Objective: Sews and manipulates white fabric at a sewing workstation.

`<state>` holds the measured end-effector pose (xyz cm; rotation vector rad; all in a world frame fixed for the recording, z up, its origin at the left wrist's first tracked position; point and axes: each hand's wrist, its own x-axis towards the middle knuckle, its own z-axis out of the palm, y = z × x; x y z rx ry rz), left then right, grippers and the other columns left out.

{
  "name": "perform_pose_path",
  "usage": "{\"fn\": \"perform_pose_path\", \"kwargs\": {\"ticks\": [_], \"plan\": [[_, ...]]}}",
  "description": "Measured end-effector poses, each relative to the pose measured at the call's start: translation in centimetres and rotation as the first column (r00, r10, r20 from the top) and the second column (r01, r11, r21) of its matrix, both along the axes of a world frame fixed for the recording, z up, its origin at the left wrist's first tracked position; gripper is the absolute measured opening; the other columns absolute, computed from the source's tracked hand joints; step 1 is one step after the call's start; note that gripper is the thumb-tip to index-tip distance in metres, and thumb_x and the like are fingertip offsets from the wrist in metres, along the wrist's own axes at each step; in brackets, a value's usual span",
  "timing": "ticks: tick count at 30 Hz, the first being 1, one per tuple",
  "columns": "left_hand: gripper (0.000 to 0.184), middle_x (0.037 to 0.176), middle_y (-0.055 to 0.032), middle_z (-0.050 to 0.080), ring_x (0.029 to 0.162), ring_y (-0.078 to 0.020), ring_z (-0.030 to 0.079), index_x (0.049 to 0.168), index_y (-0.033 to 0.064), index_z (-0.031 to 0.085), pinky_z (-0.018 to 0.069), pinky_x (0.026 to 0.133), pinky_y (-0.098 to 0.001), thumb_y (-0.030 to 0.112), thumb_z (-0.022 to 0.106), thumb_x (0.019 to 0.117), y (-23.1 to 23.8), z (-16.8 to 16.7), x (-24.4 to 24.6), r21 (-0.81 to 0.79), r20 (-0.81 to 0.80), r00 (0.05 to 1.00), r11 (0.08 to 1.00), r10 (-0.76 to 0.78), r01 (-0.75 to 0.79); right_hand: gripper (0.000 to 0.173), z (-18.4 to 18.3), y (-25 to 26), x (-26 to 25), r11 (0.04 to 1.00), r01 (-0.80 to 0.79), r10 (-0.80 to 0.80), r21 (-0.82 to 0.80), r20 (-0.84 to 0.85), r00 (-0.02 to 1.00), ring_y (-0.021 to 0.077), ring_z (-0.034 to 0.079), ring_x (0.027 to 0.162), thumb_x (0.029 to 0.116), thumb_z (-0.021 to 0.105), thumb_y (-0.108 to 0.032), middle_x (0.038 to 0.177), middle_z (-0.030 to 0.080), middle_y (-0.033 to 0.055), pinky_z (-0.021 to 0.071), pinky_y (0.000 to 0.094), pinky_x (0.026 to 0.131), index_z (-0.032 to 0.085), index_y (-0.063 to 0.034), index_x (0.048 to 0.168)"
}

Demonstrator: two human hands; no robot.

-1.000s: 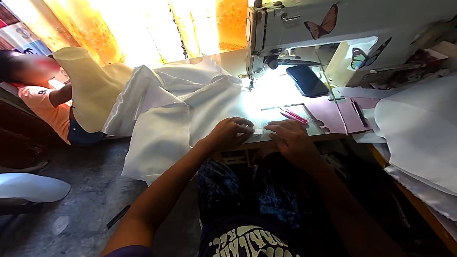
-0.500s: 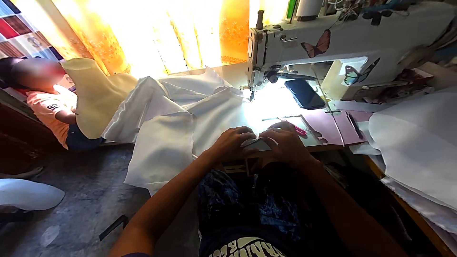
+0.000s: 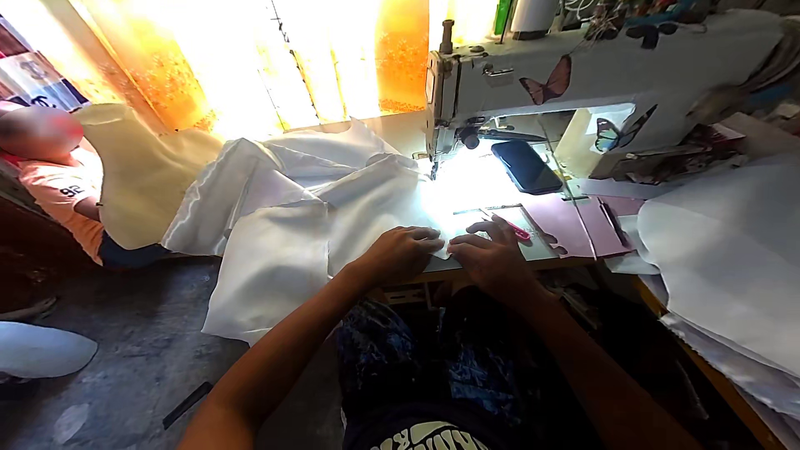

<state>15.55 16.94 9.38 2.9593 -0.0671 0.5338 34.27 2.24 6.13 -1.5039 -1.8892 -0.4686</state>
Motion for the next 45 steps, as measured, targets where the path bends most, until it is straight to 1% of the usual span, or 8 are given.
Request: {"fn": "perform_pose_path", "kwargs": {"ticks": [7,11,16,21,26,35,39,45], "plan": [[0.036,0.134,-0.0211,0.065,0.130,-0.0339,0.060,0.126,0.0026,0.072,0.0454,0.110,-0.0481,0.008,0.057,0.0935,0.7,-0.2,-0.2,-0.118,0.014,0.999,0.992,-0.049,0.050,0.026,0.4,-0.1,0.2,0.998,0.012,-0.011,-0.063,0.012,1.000,0.0374,0.062,0.119,0.1005,0.055,-0.019,0.110,0.076,0.0055,0.0286,0.0670,0.112,0.079,-0.0114,0.100],[0.036,0.133,-0.0186,0.066,0.130,-0.0309,0.060,0.124,0.0032,0.073,0.0444,0.111,-0.0483,0.024,0.055,0.1013,0.8,-0.5,-0.1,-0.169,0.032,0.999,0.985,-0.038,0.043,0.030,0.3,-0.2,0.4,0.996,0.013,-0.011,-0.086,0.017,1.000,0.0362,0.061,0.121,0.1024,0.054,-0.027,0.114,0.074,0.0055,0.0271,0.0663,0.113,0.079,-0.0117,0.105],[0.032,0.117,-0.0168,0.072,0.114,-0.0343,0.066,0.109,0.0001,0.076,0.0492,0.097,-0.0547,0.022,0.054,0.1045,2.2,1.6,2.0,-0.197,0.071,0.976,0.962,0.208,-0.191,0.029,0.4,-0.4,0.3,0.994,0.000,0.002,-0.111,0.013,1.000,0.0370,0.061,0.122,0.1003,0.052,-0.015,0.119,0.074,0.0063,0.0278,0.0682,0.112,0.078,-0.0107,0.111],[0.046,0.152,-0.0137,0.053,0.142,-0.0333,0.047,0.146,0.0055,0.055,0.0370,0.111,-0.0600,0.024,0.052,0.1037,5.5,2.0,6.6,-0.157,-0.125,0.896,0.884,0.425,-0.441,0.034,-0.4,-1.2,1.1,0.991,0.002,-0.005,-0.133,-0.020,1.000,0.0388,0.062,0.122,0.0945,0.052,0.000,0.124,0.073,0.0072,0.0350,0.0700,0.108,0.077,-0.0113,0.115],[0.041,0.148,-0.0025,0.058,0.136,-0.0263,0.052,0.140,0.0176,0.064,0.0431,0.104,-0.0561,0.024,0.054,0.1008,6.5,-0.2,7.6,-0.026,-0.048,0.848,0.848,0.528,-0.529,0.038,-0.7,-0.4,1.5,0.995,-0.070,0.067,-0.076,-0.036,0.997,0.0468,0.065,0.111,0.1003,0.042,-0.011,0.119,0.073,0.0166,0.0392,0.0683,0.103,0.077,-0.0061,0.114],[0.041,0.144,-0.0168,0.059,0.136,-0.0349,0.052,0.135,0.0026,0.064,0.0408,0.108,-0.0580,0.026,0.050,0.1050,6.1,1.1,5.9,-0.052,-0.096,0.794,0.793,0.601,-0.607,0.036,-0.4,-0.5,0.6,0.996,-0.025,0.022,-0.083,-0.042,0.999,0.0457,0.066,0.112,0.0973,0.045,-0.003,0.119,0.074,0.0150,0.0419,0.0663,0.100,0.077,-0.0069,0.114],[0.059,0.162,-0.0205,0.036,0.153,-0.0410,0.026,0.147,0.0000,0.051,0.0187,0.121,-0.0642,0.043,0.044,0.1077,2.8,2.9,4.5,-0.034,-0.253,0.738,0.757,0.625,-0.653,0.034,-0.9,-0.4,0.5,0.997,0.012,-0.015,-0.073,-0.042,0.999,0.0394,0.066,0.115,0.0975,0.051,-0.001,0.121,0.074,0.0091,0.0421,0.0644,0.102,0.078,-0.0108,0.115],[0.073,0.170,-0.0174,0.019,0.157,-0.0428,0.011,0.161,0.0278,0.035,0.0056,0.120,-0.0699,0.067,0.044,0.1004,-0.1,1.6,0.9,-0.127,-0.375,0.807,0.837,0.456,-0.532,0.034,-1.0,-0.3,0.5,0.998,0.024,-0.025,-0.055,-0.025,0.999,0.0364,0.065,0.117,0.0965,0.051,-0.001,0.123,0.073,0.0067,0.0401,0.0620,0.105,0.078,-0.0111,0.114]]}}
